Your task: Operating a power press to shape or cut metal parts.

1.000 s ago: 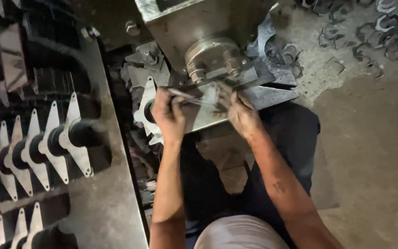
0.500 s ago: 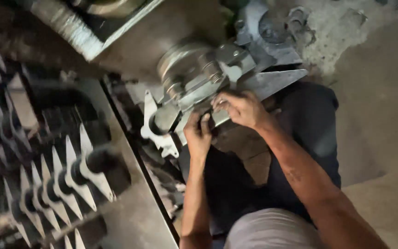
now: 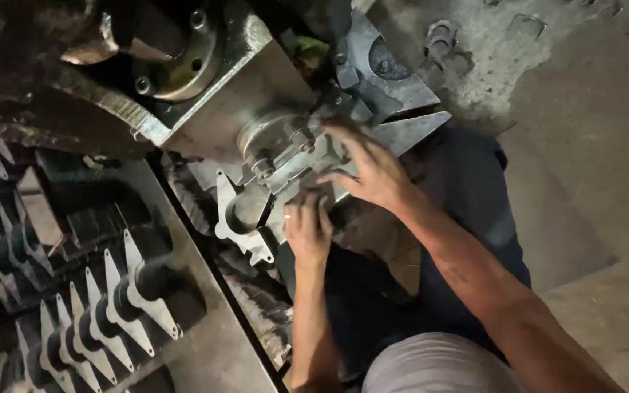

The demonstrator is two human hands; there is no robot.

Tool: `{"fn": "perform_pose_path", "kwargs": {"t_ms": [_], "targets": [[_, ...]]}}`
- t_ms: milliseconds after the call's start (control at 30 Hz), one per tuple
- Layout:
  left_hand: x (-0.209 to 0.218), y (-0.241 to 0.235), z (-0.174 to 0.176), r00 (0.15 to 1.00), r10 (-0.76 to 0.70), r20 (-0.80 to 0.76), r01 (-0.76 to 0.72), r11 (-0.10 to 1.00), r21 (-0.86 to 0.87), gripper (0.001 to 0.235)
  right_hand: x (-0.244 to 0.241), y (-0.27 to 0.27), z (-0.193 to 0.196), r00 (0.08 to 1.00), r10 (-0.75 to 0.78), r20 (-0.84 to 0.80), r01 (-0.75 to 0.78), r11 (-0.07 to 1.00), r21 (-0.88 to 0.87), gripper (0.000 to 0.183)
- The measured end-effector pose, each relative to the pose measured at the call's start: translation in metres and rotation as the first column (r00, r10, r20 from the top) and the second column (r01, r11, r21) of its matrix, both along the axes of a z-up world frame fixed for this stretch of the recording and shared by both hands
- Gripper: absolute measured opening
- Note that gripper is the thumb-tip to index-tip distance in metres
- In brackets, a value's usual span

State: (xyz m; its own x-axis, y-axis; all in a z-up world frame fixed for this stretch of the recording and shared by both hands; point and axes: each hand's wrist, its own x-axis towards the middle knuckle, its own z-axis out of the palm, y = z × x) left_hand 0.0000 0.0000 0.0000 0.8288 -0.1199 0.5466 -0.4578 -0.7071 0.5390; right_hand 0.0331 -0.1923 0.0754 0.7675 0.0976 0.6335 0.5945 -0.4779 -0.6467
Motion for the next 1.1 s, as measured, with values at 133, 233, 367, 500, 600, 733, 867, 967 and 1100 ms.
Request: {"fn": "perform_pose_path", "kwargs": {"t_ms": [133, 233, 367, 500, 600, 733, 867, 967, 1100], "targets": [[0.021, -0.011, 0.042, 0.945, -0.195, 0.262, 0.052, 0.882, 0.469, 0.039, -0.021, 0.001, -0.009, 0.978, -0.205, 0.024, 0.2, 0.971, 0.131, 0.043], [0.053, -0.022, 0.062, 0.907, -0.238, 0.348, -0.029, 0.788, 0.615, 0.039, -0.016, -0.003, -0.036, 0.958, -0.278, -0.076, 0.286, 0.95, 0.129, 0.026], [0.067, -0.005, 0.075, 0.903, -0.362, 0.231, 0.057, 0.634, 0.771, 0.043, -0.009, -0.001, -0.042, 0.953, -0.259, -0.154, 0.27, 0.961, 0.053, 0.029], [0.043, 0.012, 0.078, 0.99, -0.003, -0.143, 0.054, 0.933, 0.355, 0.027, -0.016, 0.009, -0.021, 0.98, -0.169, -0.107, 0.182, 0.975, 0.13, 0.042], [0.028, 0.011, 0.066, 0.943, 0.07, -0.327, -0.194, 0.911, -0.365, 0.032, -0.013, 0.014, -0.03, 0.981, -0.123, -0.149, 0.137, 0.987, 0.088, 0.04], [0.022, 0.012, 0.017, 0.983, 0.142, -0.117, -0.181, 0.86, -0.477, 0.035, 0.001, 0.022, -0.053, 0.963, -0.256, -0.084, 0.255, 0.967, -0.017, 0.033], [0.038, 0.016, 0.008, 0.973, 0.209, -0.095, -0.23, 0.896, -0.38, 0.011, 0.02, 0.025, -0.07, 0.973, -0.195, -0.122, 0.217, 0.953, 0.211, 0.024], [0.043, 0.014, 0.013, 0.979, 0.199, -0.048, -0.203, 0.91, -0.362, 0.011, 0.025, 0.029, -0.062, 0.969, -0.241, -0.057, 0.247, 0.953, 0.177, 0.03], [0.04, 0.015, 0.005, 0.986, 0.165, 0.001, -0.15, 0.901, -0.406, 0.01, 0.023, 0.029, -0.071, 0.975, -0.205, -0.086, 0.219, 0.947, 0.236, 0.03]]}}
